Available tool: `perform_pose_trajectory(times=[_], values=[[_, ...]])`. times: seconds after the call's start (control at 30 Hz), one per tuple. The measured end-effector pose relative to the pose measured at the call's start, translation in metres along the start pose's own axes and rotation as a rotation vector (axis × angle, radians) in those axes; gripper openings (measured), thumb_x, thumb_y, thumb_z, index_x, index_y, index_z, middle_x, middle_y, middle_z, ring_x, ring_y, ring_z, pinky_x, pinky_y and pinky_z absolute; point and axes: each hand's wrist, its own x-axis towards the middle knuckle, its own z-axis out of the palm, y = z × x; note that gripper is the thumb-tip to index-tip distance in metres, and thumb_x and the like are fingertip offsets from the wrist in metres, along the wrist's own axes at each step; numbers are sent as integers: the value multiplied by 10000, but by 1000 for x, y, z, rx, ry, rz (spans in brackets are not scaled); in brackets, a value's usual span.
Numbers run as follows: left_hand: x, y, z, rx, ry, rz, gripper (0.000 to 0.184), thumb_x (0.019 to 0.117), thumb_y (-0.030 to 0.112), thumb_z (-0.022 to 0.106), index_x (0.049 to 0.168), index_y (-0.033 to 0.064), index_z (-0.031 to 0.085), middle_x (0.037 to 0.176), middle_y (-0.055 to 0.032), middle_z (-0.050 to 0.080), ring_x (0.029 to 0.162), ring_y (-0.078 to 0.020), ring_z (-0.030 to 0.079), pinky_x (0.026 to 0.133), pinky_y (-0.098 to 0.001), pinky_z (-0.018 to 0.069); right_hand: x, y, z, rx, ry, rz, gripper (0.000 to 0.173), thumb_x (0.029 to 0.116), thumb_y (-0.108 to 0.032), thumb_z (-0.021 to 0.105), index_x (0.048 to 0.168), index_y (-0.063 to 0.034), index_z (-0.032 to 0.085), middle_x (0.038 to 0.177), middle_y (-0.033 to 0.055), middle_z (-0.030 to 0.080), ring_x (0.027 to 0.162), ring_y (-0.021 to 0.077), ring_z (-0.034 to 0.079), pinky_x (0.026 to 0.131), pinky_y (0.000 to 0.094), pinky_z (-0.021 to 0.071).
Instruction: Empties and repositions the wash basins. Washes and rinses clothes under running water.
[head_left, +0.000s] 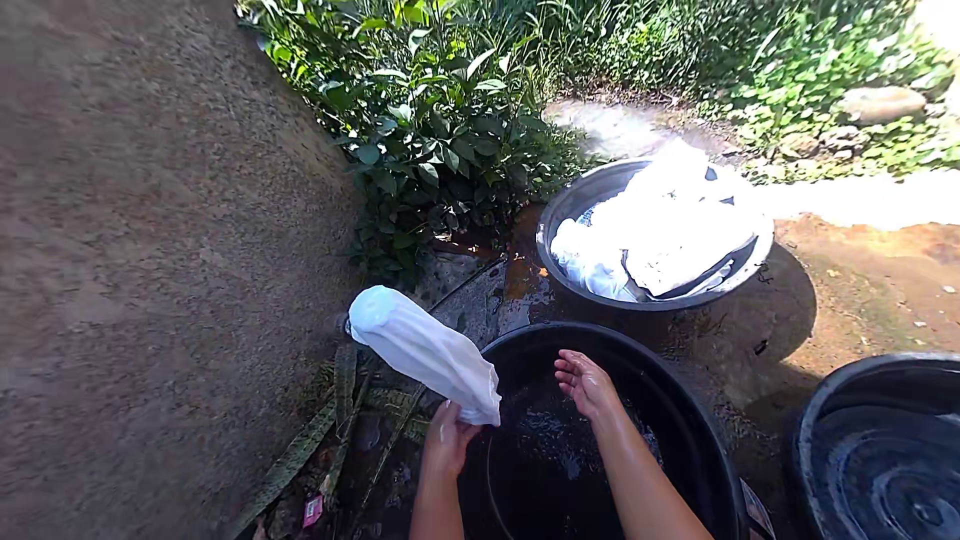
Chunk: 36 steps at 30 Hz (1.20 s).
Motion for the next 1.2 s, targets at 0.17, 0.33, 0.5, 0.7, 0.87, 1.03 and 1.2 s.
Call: perform_pose_trajectory(times=[0.17,0.33,0.5,0.7,0.87,1.03,1.2], values=[[-88,88,-40,807,36,433,300,1066,245,527,1178,-9,642,989,-160,686,878,-227,679,807,-459,563,-27,-6,3,-24,-56,-42,230,1072,-186,527,1209,-37,636,917,69,685,718,124,639,611,256,507],[-168,184,-35,1120,109,725,273,1049,297,561,1104,54,672,896,-120,670,810,-235,656,755,-511,525,-54,-16,5,-61,-95,-58,217,1068,-177,540,1191,-32,645,916,71,685,713,118,635,608,249,502],[-191,271,-12,1176,174,871,247,1032,308,617,1058,67,663,828,-123,626,717,-235,592,682,-509,480,-69,-24,4,-57,-109,-76,204,1063,-162,545,1181,-27,643,913,73,683,702,115,629,593,242,492],[-161,330,57,888,79,866,259,969,175,687,1171,74,561,902,-42,609,678,-62,580,642,-269,528,-74,-29,3,-61,-123,-80,198,1060,-161,555,1170,-26,649,904,69,684,692,111,624,589,239,486],[-113,314,99,954,-30,704,346,1007,155,642,1307,36,519,1049,-150,615,802,-159,606,764,-362,542,-70,-20,5,-69,-123,-48,201,1066,-159,546,1176,-23,644,910,74,676,697,111,617,596,240,482],[-86,295,101,1287,-151,495,455,1033,371,604,1339,41,532,1140,-258,631,1017,-374,621,903,-591,481,-70,-8,9,-215,-215,8,226,1067,-184,547,1224,-46,634,992,77,676,784,132,622,675,280,491],[-82,295,93,1283,-114,616,553,1053,523,484,1364,68,528,1161,-227,634,1057,-357,627,929,-575,482,-90,1,35,-411,-725,-79,413,993,-139,636,1382,-44,539,1205,99,643,998,156,635,830,332,533]])
